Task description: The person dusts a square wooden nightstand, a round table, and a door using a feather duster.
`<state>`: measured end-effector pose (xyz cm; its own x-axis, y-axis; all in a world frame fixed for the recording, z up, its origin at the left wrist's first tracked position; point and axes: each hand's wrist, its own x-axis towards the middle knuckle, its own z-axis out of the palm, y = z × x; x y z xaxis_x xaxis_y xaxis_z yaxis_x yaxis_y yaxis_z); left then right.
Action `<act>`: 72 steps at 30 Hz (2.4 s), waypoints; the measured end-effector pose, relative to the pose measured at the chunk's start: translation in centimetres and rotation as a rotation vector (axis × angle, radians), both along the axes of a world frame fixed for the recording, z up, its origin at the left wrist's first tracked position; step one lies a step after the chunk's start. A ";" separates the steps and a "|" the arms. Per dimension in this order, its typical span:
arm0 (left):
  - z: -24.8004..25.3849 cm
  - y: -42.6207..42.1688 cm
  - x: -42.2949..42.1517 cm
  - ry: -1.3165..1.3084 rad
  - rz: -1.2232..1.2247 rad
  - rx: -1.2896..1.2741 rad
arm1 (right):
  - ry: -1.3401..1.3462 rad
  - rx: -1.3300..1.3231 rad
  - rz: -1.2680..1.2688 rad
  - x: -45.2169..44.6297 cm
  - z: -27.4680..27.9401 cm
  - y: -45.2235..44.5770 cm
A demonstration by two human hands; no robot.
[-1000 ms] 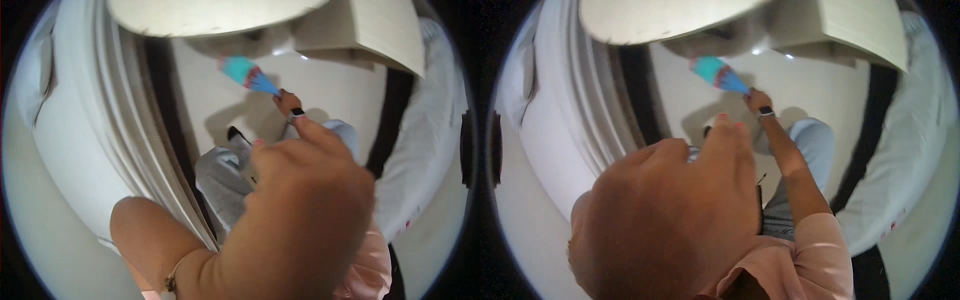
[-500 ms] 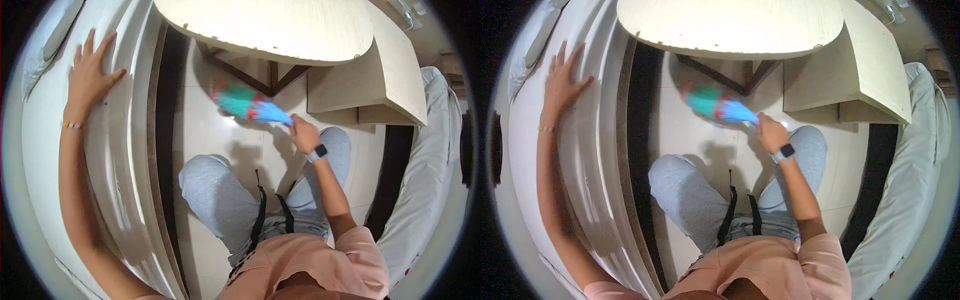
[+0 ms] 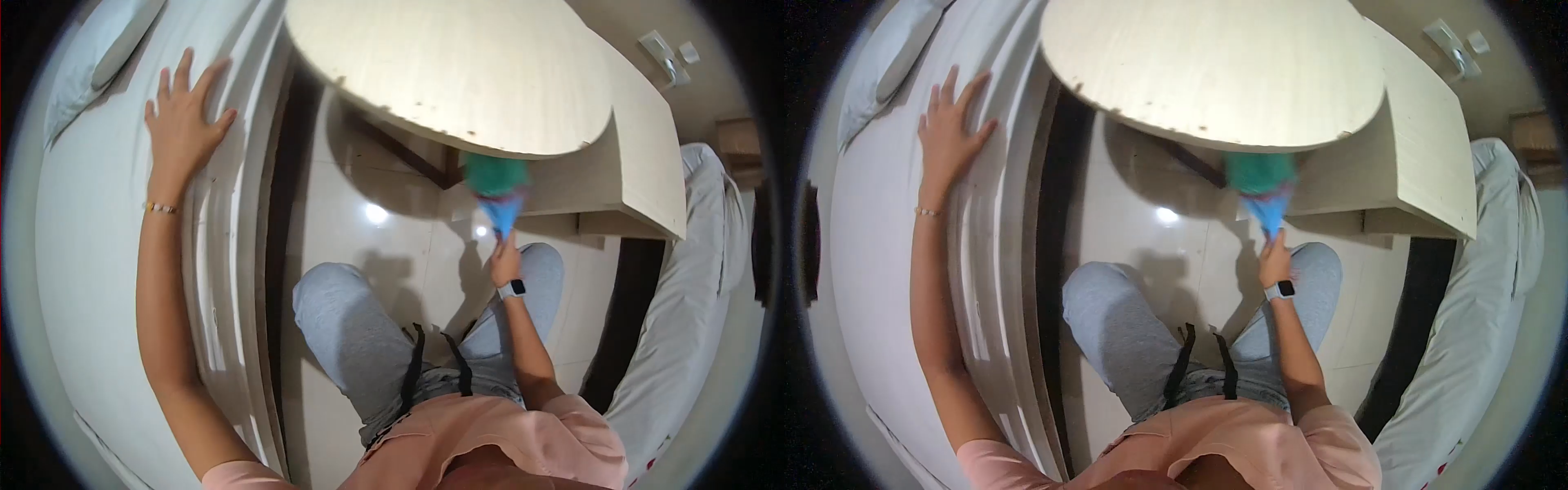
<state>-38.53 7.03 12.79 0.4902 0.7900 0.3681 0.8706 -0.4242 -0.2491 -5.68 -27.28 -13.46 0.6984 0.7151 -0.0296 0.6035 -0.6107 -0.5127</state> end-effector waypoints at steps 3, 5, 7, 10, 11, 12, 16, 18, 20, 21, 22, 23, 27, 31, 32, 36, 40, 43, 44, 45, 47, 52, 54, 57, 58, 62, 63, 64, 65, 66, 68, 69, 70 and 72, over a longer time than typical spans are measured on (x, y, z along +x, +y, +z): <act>0.6 -0.3 0.9 0.006 0.029 -0.020 | 0.086 0.112 -0.093 -1.7 0.7 0.6; 0.6 -0.5 0.8 0.012 0.051 -0.015 | 0.106 0.280 -0.136 -3.0 0.8 0.8; 0.3 -0.4 0.5 0.011 0.045 -0.019 | 0.206 0.395 -0.153 -3.8 -0.3 0.9; 0.2 -0.3 0.5 0.027 0.049 -0.018 | 0.254 0.412 -0.315 -5.8 -2.8 0.6; 0.4 -0.5 0.6 0.031 0.058 -0.018 | 0.382 0.449 -0.369 -6.4 -3.2 0.4; 0.5 -0.7 0.6 0.038 0.069 -0.020 | 0.513 0.482 -0.420 -7.1 -2.7 0.3; 0.3 -0.5 0.6 0.052 0.045 -0.011 | 0.800 0.541 -0.348 -9.5 -1.8 1.3; 0.3 -0.4 0.4 0.046 0.043 -0.003 | 0.799 0.546 -0.410 -9.6 -3.5 1.9; 0.4 -0.1 0.7 0.066 0.053 0.006 | 0.883 0.607 -0.437 -10.0 -0.3 2.5; 0.6 -0.3 0.9 0.072 0.062 0.007 | 0.919 0.701 -0.381 -10.3 1.2 2.3; 0.6 -0.5 0.8 0.081 0.072 0.002 | 0.859 0.657 -0.380 -10.2 1.3 2.4; 0.5 -0.5 0.7 0.080 0.073 -0.005 | 0.798 0.612 -0.384 -9.8 1.3 2.7; 0.5 -0.3 0.9 0.038 0.036 -0.016 | 0.692 0.616 -0.407 -8.2 1.9 2.3; 1.0 -0.8 1.0 0.066 0.053 -0.033 | 1.140 0.511 -0.469 -7.8 2.6 1.8; 1.0 -0.9 1.1 0.067 0.060 -0.047 | 1.304 0.416 -0.502 -7.8 3.6 1.9; 0.9 -0.7 0.8 0.045 0.036 -0.026 | 1.112 0.615 -0.475 -10.2 -0.1 1.8; 0.4 -0.5 0.6 0.030 0.014 -0.025 | 1.369 0.463 -0.634 -10.2 -0.5 2.8; 0.7 -0.4 0.7 0.026 0.015 -0.018 | 1.267 0.472 -0.559 -10.2 -2.2 3.3; 0.7 -0.6 0.7 0.031 0.017 -0.023 | 1.265 0.455 -0.533 -10.0 -2.7 3.2; 0.9 -0.7 0.8 0.048 0.030 -0.029 | 1.421 0.358 -0.547 -9.3 -2.9 3.3; 0.5 -0.2 0.4 0.044 -0.005 0.014 | 1.613 0.280 -0.574 -7.3 -4.4 3.2; -0.6 0.8 -0.5 0.055 -0.075 0.067 | 1.702 0.179 -0.555 -7.3 -4.3 1.4; -0.7 1.2 -0.7 0.055 -0.082 0.038 | 1.754 0.148 -0.576 -7.2 -4.2 0.9; -0.4 1.1 -0.3 0.072 -0.073 0.038 | 1.541 0.100 -0.389 -7.6 -2.5 0.3; -0.4 0.9 -0.4 0.083 -0.060 0.044 | 1.467 0.079 -0.318 -7.9 -2.2 0.2; -0.4 0.6 -0.3 0.123 -0.065 0.083 | 0.542 0.285 0.022 -7.4 0.0 0.1; -0.2 0.3 -0.1 0.139 -0.041 0.067 | 0.438 0.311 0.007 -6.8 1.2 0.6; -0.1 0.2 0.0 0.142 -0.035 0.064 | 0.413 0.251 -0.058 -6.2 0.5 1.0; -0.1 0.1 0.0 0.145 -0.032 0.062 | 0.386 0.193 -0.125 -5.4 -1.2 1.2; -0.1 0.0 0.1 0.146 -0.031 0.060 | 0.359 0.136 -0.194 -4.5 -2.8 1.3; -0.1 -0.2 0.1 0.145 -0.024 0.063 | 0.338 -0.037 -0.137 -3.3 -4.6 1.2; -0.1 -0.2 0.1 0.147 -0.019 0.063 | 0.308 -0.090 -0.133 -3.4 -4.7 1.4; 0.0 -0.2 -0.1 0.141 -0.023 0.065 | 0.281 -0.149 -0.131 -3.4 -4.9 1.3; -0.1 -0.3 0.0 0.131 -0.045 0.057 | 0.249 -0.136 -0.145 -3.7 -5.1 1.5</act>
